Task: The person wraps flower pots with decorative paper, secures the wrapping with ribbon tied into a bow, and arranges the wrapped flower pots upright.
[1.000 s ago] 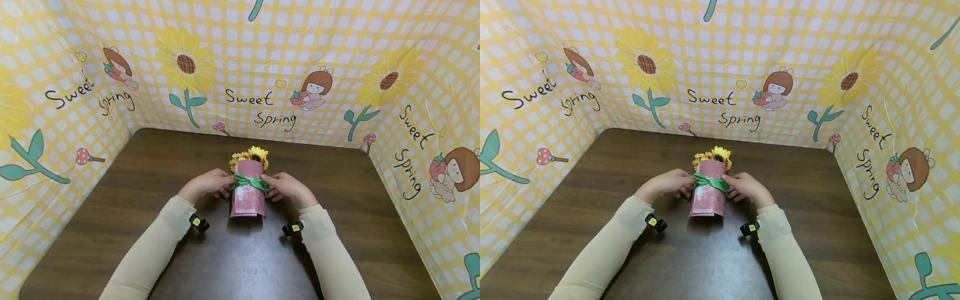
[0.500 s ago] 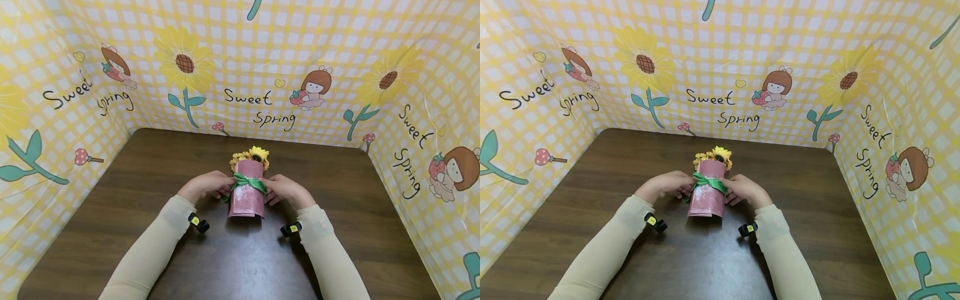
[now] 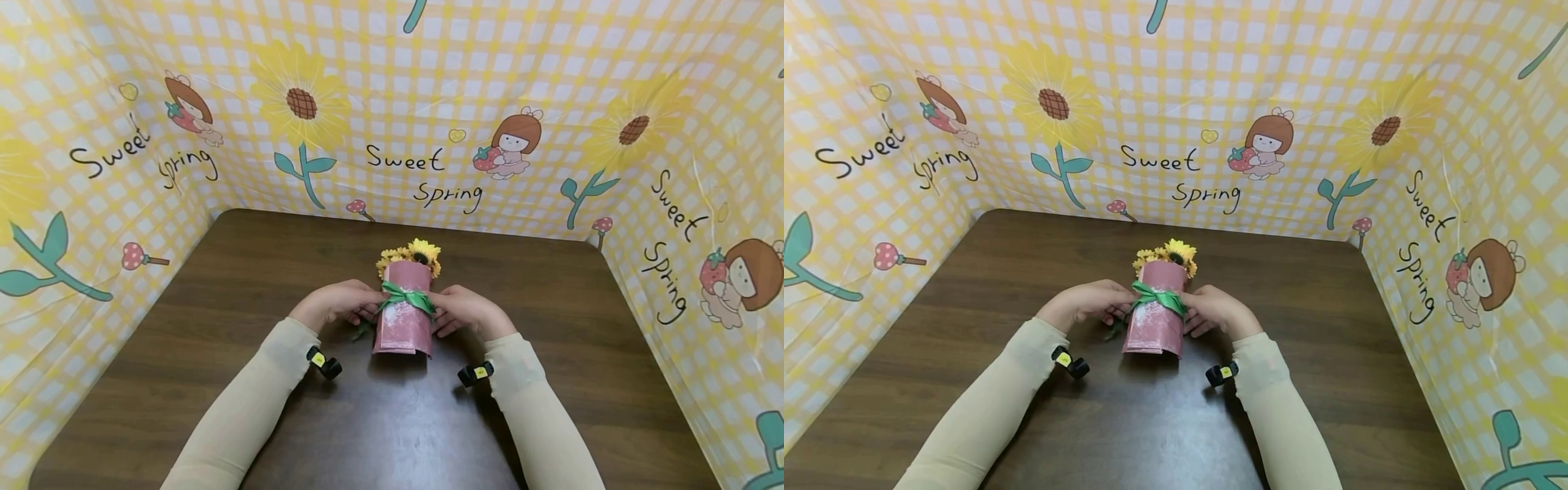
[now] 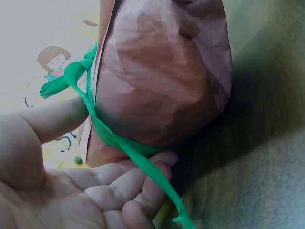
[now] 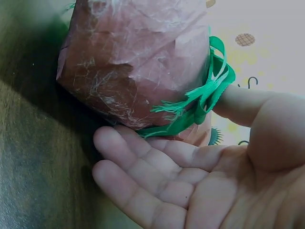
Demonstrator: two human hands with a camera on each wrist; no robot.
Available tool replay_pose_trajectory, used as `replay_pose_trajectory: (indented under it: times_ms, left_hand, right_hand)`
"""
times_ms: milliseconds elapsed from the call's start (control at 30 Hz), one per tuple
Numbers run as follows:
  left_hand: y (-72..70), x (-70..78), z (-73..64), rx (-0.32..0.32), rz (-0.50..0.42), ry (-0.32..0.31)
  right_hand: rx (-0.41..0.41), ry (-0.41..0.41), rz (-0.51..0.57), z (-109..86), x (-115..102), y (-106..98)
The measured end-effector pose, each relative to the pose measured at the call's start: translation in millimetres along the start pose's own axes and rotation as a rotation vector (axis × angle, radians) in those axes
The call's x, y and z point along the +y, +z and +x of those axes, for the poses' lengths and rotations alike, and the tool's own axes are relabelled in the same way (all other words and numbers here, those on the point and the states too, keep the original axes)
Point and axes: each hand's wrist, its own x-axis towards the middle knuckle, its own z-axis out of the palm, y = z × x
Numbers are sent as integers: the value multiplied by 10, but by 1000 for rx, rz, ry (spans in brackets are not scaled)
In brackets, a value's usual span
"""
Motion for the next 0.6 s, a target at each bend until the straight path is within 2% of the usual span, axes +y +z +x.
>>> replay_pose_trajectory:
  times_ms: [167, 400, 600]
  left_hand:
    - [6, 6, -11, 9, -14, 11]
    - [27, 95, -79, 23, -33, 84]
    - [17, 212, -208, 88, -2, 149]
  right_hand:
    - [6, -13, 3, -12, -22, 9]
    - [62, -52, 19, -90, -107, 22]
    - [114, -123, -46, -163, -217, 11]
